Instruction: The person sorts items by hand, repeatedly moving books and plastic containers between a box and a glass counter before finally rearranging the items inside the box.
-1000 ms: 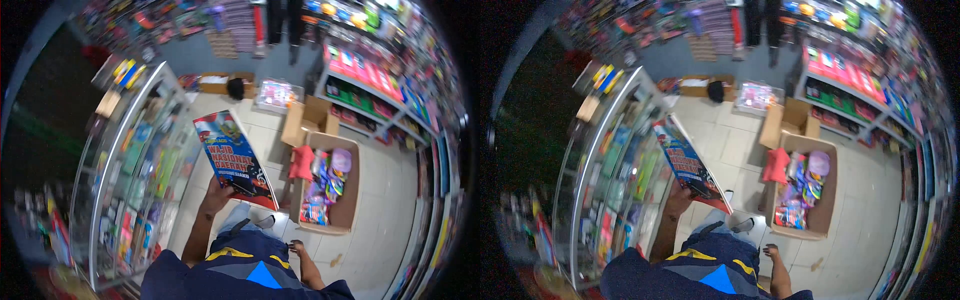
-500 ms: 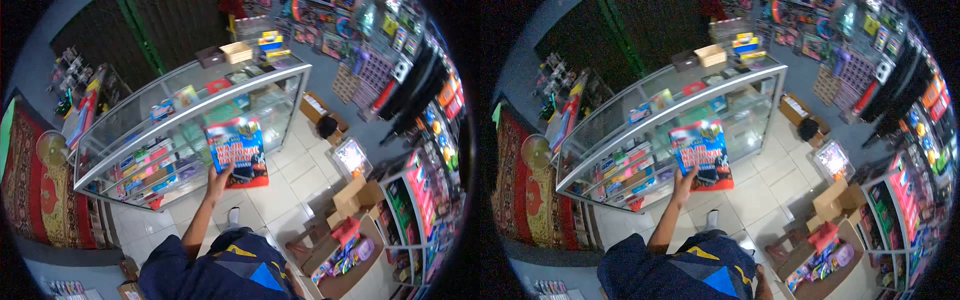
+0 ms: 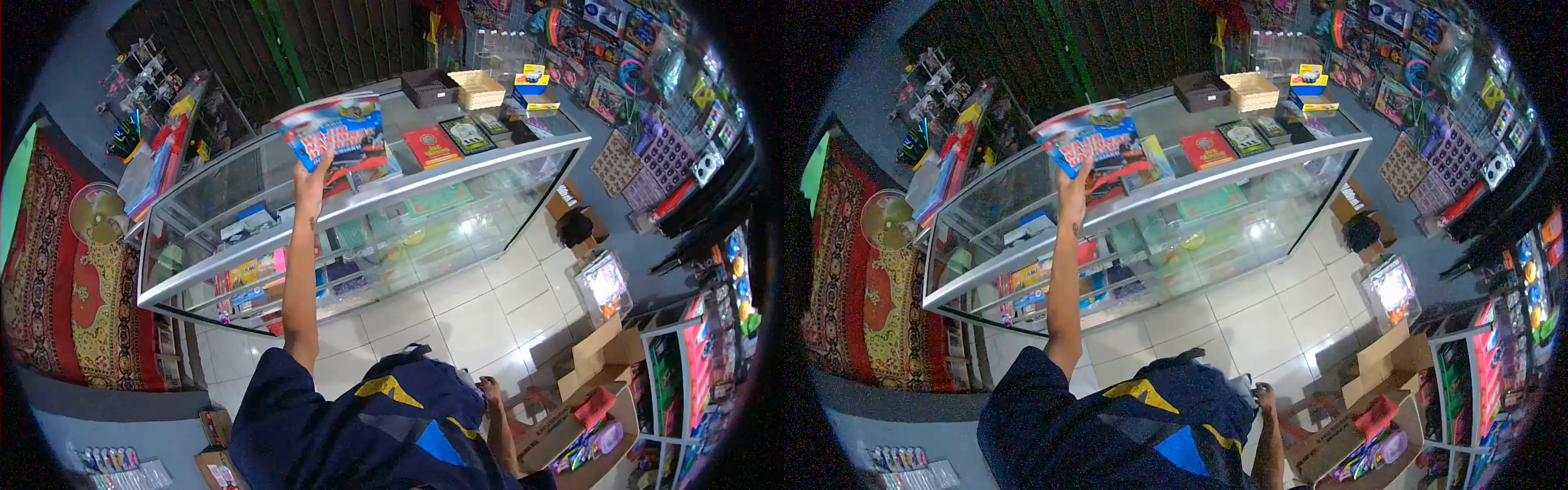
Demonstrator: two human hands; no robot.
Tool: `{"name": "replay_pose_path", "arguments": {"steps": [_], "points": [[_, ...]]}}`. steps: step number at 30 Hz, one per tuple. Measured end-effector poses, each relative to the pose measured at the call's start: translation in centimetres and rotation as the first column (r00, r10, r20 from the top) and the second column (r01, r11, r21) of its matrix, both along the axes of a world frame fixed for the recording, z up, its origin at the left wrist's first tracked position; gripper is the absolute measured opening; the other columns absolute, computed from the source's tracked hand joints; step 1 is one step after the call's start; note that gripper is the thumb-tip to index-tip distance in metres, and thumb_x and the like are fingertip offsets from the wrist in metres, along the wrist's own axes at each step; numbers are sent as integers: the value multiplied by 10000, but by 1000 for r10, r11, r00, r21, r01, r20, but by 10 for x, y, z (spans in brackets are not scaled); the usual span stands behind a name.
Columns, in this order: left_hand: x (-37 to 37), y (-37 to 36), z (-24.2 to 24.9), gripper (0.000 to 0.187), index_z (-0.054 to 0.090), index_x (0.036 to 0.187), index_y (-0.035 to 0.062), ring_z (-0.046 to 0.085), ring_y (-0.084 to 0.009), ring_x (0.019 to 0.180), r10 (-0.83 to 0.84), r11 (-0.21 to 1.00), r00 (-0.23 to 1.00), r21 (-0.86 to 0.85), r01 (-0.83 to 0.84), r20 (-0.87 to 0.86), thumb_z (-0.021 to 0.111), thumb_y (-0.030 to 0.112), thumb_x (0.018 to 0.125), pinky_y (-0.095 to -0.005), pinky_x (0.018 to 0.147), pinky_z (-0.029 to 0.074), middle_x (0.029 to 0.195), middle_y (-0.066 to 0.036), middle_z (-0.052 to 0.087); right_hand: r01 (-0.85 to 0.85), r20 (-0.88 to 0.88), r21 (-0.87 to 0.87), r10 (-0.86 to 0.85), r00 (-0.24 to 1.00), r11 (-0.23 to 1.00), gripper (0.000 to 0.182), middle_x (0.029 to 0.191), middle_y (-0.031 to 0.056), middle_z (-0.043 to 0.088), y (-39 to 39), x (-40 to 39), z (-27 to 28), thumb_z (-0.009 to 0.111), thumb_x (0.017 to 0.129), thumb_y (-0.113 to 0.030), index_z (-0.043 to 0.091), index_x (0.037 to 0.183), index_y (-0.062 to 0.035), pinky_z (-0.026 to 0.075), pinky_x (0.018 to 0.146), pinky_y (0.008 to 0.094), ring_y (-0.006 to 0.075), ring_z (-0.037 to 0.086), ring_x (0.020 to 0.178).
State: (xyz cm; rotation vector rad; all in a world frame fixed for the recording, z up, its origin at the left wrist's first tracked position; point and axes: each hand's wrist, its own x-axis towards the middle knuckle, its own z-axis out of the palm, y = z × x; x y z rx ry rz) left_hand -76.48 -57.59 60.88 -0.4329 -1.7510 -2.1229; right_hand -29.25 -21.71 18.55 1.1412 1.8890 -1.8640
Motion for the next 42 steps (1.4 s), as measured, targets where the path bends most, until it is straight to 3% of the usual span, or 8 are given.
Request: {"name": "replay_pose_path", "arguments": {"steps": [4, 9, 13, 18, 33, 37, 39, 42], "points": [[-13, -9, -30, 237, 579, 981, 37, 530, -67, 797, -8, 1000, 995, -23, 10, 96, 618, 180, 796, -224, 719, 412, 915, 2, 595, -9, 8, 14, 9, 1000, 1000, 277, 728, 55, 582, -4, -15, 10, 516, 839, -289, 542, 997, -64, 444, 511, 268, 146, 547, 634], [-20, -14, -32, 297, 577, 987, 9, 561, -92, 800, 35, 998, 992, -47, -30, 121, 664, 174, 756, -233, 720, 445, 923, -34, 614, -226, -158, -80, 211, 965, 971, 240, 737, 49, 559, 27, 23, -59, 473, 832, -217, 573, 931, -23, 437, 489, 286, 130, 502, 548], [-9, -7, -9, 294, 601, 927, 29, 543, -65, 728, 43, 998, 983, -46, -35, 177, 694, 219, 721, -208, 632, 418, 840, -1, 614, -240, -22, -97, 239, 971, 966, 247, 734, 49, 559, 32, 17, -48, 469, 831, -227, 573, 931, -27, 437, 494, 289, 137, 505, 555], [-13, -1, -9, 261, 601, 937, -1, 560, -84, 773, 83, 996, 990, -28, -81, 111, 665, 160, 742, -230, 715, 427, 866, -23, 621, -227, 87, -123, 238, 967, 966, 256, 731, 50, 559, 44, -3, -40, 465, 830, -238, 575, 931, -31, 438, 499, 294, 147, 510, 564], [-23, 0, -17, 224, 619, 901, 33, 542, -61, 729, 125, 990, 985, -73, -118, 114, 668, 194, 752, -214, 656, 426, 848, -15, 620, -348, 105, -145, 364, 925, 926, 283, 720, 51, 560, 58, -106, -22, 453, 825, -273, 578, 933, -43, 440, 514, 308, 175, 523, 591], [1, -26, -1, 265, 617, 928, 15, 547, -76, 768, 266, 963, 917, -119, -241, 298, 656, 215, 760, -238, 700, 423, 866, -25, 623, -388, 112, -165, 408, 906, 907, 290, 717, 51, 561, 67, -118, -21, 450, 824, -283, 579, 933, -47, 441, 518, 312, 183, 527, 598], [31, -40, 4, 259, 597, 973, 18, 548, -96, 806, 290, 957, 951, -31, -289, 108, 649, 160, 762, -246, 737, 418, 896, -32, 613, -402, 119, -186, 427, 897, 897, 294, 715, 51, 561, 72, -121, -27, 449, 824, -287, 579, 933, -48, 441, 520, 314, 186, 529, 602], [99, -71, -13, 379, 495, 1105, 0, 528, -122, 917, 289, 950, 934, 59, -307, 210, 630, 66, 757, -277, 820, 407, 1015, -50, 567, -412, 120, -237, 448, 886, 880, 299, 713, 52, 561, 81, -125, -49, 446, 823, -294, 580, 933, -51, 442, 523, 317, 192, 531, 607]]}}
